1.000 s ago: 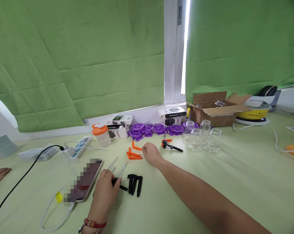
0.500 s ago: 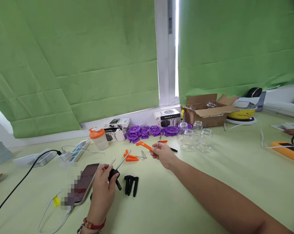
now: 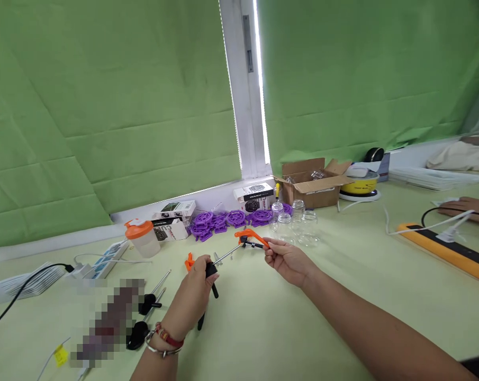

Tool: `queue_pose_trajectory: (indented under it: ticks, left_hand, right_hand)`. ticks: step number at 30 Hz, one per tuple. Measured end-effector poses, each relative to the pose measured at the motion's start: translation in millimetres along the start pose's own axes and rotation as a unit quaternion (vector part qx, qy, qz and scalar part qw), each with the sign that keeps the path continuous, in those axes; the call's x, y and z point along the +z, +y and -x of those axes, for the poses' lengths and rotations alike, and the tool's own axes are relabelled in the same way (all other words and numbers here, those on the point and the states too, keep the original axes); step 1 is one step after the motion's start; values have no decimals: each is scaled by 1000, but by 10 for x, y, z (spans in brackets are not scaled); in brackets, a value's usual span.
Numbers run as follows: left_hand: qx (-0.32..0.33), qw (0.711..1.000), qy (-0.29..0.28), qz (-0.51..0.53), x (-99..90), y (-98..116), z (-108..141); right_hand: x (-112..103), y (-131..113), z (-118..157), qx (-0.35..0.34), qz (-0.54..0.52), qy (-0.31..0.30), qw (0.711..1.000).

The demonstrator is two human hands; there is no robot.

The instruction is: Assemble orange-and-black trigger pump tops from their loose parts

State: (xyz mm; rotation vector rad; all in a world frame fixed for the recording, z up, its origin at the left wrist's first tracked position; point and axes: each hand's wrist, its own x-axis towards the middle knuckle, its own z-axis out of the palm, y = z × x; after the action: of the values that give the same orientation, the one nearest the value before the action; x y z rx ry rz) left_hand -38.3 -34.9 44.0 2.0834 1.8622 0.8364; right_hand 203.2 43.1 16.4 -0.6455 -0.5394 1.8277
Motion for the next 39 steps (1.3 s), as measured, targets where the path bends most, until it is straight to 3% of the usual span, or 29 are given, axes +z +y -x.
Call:
queue_pose_trajectory:
  ticks: [2, 8, 16, 23, 29, 35, 39]
  left_hand:
    - [-4, 1000, -17, 22, 42, 86, -93]
    - [20, 996, 21, 90, 168, 127, -256]
    - [24, 976, 18, 214, 380, -18, -175]
    - [10, 925, 42, 378, 474, 36, -137]
    - [25, 919, 61, 389, 458, 69, -128]
    - [15, 900, -4, 436, 488, 76, -99]
    - [37, 899, -12, 436, 524, 93, -62]
  right_hand:
    - [-25, -34, -5, -8, -22, -2, 1000]
    - [-48, 20, -31, 12, -19, -9, 1000]
    - [-13, 116, 8, 54, 14, -30, 998]
    - [-28, 231, 30, 88, 48, -82, 992]
    - [-34, 282, 46, 81, 87, -95, 988]
    - [17, 324, 89, 51, 139, -106, 983]
    - [16, 349, 101, 27, 170, -133, 976]
